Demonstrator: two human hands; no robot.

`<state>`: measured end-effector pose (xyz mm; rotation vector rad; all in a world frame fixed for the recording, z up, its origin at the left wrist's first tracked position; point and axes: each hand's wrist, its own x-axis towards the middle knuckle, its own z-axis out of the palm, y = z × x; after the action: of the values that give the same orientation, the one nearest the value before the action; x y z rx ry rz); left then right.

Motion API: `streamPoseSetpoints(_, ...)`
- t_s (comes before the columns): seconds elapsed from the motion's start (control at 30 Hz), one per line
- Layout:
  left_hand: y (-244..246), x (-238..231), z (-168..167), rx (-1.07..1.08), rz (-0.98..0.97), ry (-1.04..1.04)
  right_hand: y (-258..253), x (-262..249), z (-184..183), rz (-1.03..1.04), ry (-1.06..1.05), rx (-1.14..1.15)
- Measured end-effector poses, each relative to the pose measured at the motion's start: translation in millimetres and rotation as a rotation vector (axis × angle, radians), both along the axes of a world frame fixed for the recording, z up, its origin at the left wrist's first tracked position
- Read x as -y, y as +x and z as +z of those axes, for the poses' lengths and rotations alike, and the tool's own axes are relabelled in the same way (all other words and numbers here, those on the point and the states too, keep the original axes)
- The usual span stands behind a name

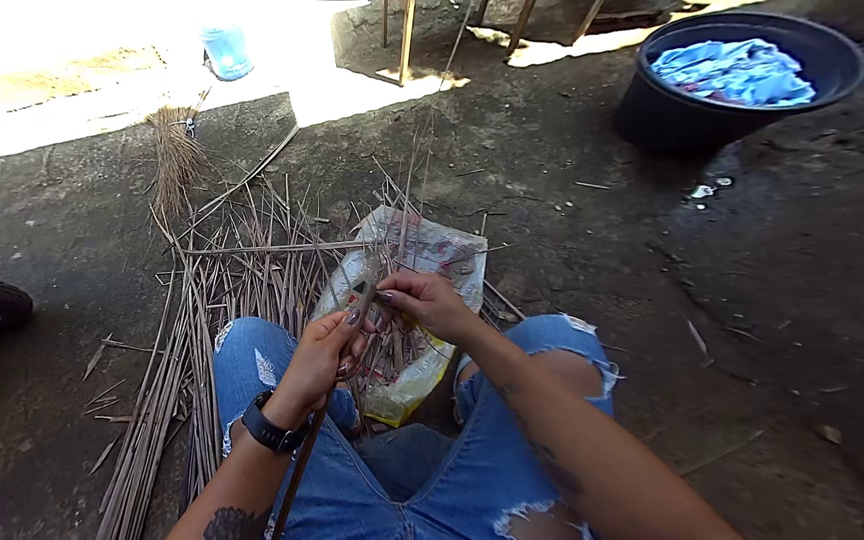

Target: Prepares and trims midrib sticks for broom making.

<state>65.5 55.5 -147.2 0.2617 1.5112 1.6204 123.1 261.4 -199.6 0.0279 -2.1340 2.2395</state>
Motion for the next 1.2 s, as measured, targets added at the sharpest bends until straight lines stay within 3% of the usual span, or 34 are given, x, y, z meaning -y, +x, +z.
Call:
streamPoseSetpoints(0.1,-0.7,-0.1,0.3,0.002,-0.007,0.005,-1.4,3.0,-2.3,0.053,0.004,0.005)
streamPoseSetpoints(0.3,-0.9,-1.2,2.7,0.006,-0.033,0.011,-0.8,-5.3,-0.6,-0.192,0.026,-0.067)
streamPoseSetpoints(0.47,-3.3,-3.6,3.1,0.083,-0.030,0.023,0.2,2.0,-2.2,-0.005,0.043,-0.063)
streamPoseSetpoints(0.67,-6.0,-0.5,4.3,0.252,-0.062,0.119,-3.2,-3.3,-4.9,-0.208,0.025,-0.139)
streamPoseSetpoints(1.03,-8.3,0.2,1.7,0.334,-0.078,0.212,-1.1,3.4,-2.9,0.035,-0.012,-0.093)
streamPoseSetpoints(1.2,-8.8,0.9,3.3,0.314,-0.091,0.207,-1.0,-3.0,-0.2,-0.166,-0.044,-0.118)
